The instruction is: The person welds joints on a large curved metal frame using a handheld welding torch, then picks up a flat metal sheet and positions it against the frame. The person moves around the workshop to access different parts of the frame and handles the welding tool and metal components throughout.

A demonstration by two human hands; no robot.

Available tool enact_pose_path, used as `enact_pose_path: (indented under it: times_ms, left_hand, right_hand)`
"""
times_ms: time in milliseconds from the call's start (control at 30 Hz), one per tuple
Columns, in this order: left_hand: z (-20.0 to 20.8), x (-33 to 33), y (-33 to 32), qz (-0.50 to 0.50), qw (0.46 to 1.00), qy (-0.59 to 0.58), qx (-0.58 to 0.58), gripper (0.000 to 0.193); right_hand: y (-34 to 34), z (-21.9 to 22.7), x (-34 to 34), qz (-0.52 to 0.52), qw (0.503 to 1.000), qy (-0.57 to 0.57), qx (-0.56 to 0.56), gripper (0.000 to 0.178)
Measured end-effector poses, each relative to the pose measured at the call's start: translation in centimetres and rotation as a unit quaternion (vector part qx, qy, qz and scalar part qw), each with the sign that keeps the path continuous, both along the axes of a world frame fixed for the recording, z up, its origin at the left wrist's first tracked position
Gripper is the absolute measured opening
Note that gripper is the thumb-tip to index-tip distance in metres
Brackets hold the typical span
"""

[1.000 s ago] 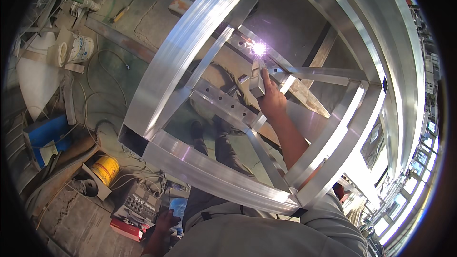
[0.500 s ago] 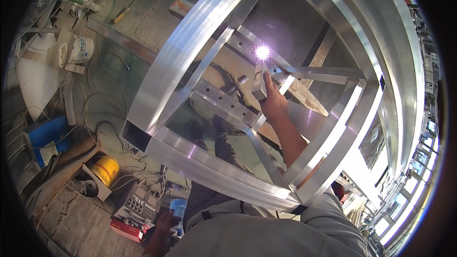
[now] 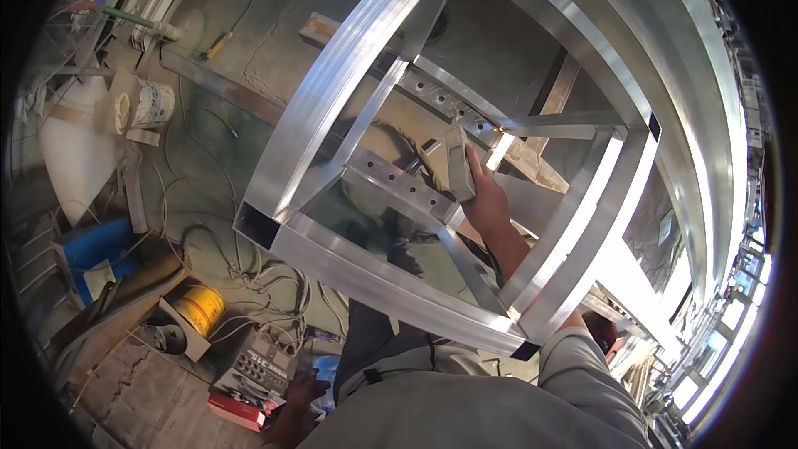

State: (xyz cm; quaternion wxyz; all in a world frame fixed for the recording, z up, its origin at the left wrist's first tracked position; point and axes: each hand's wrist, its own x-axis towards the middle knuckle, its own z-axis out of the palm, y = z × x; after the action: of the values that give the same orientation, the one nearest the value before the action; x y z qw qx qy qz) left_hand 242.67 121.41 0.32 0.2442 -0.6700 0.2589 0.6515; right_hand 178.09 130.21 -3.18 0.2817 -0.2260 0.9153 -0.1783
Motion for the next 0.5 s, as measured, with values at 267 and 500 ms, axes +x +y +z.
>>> enact_pose_path:
  times_ms: [267,500]
  left_hand:
    - [2.8,-4.8,-3.6,-0.044,0.997,0.054,-0.039,0.049]
    - [3.3,-6.1,-9.1,-0.103,0.988,0.077,-0.086,0.058]
  right_hand:
    - [9.0,2.1,4.5,-0.014,0.969,-0.086,-0.233,0.065]
    - [20.7,3.2,10.5,-0.073,0.951,-0.124,-0.274,0.061]
